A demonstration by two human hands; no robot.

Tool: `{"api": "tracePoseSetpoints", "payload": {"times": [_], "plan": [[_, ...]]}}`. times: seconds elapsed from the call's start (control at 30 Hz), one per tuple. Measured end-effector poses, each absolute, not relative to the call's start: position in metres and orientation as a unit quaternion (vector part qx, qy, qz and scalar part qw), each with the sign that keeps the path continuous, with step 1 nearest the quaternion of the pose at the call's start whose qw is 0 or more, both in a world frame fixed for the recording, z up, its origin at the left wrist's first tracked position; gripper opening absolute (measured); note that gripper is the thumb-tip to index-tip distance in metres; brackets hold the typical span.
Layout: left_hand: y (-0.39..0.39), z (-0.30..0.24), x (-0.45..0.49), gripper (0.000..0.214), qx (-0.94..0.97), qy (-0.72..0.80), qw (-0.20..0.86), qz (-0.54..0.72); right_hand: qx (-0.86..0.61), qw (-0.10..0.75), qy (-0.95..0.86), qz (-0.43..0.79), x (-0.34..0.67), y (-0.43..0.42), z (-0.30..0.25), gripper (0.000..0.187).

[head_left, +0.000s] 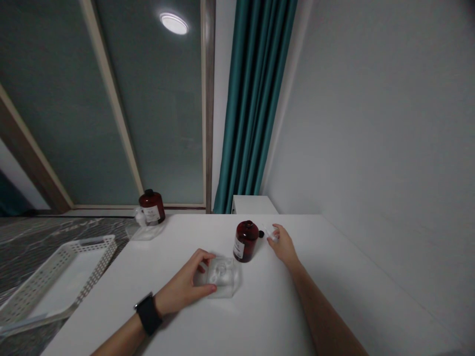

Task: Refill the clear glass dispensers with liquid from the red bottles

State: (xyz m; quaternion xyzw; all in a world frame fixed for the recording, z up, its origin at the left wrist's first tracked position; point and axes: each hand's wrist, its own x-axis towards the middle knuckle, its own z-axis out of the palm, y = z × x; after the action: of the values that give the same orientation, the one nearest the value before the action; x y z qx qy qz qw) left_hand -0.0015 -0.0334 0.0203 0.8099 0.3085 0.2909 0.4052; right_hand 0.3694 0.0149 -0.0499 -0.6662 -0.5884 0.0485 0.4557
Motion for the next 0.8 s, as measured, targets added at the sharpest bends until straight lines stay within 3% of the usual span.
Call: {"api": "tracePoseSetpoints", "payload": {"times": [0.2,0.8], "plan": [[-0.0327,0.0181,-0.0027,0.046,0.811,0.307,0.405,0.291,-0.657,0.452,-0.602,0.037,0.3756,0.0156,-0.0553,0.056],[-0.0321,0.0191,-0.0023,0.047,0.811,0.305,0.408,0.290,-0.644,0.477,-0.596,0.057,0.3767,0.0123,-0.0501,0.055]]}}
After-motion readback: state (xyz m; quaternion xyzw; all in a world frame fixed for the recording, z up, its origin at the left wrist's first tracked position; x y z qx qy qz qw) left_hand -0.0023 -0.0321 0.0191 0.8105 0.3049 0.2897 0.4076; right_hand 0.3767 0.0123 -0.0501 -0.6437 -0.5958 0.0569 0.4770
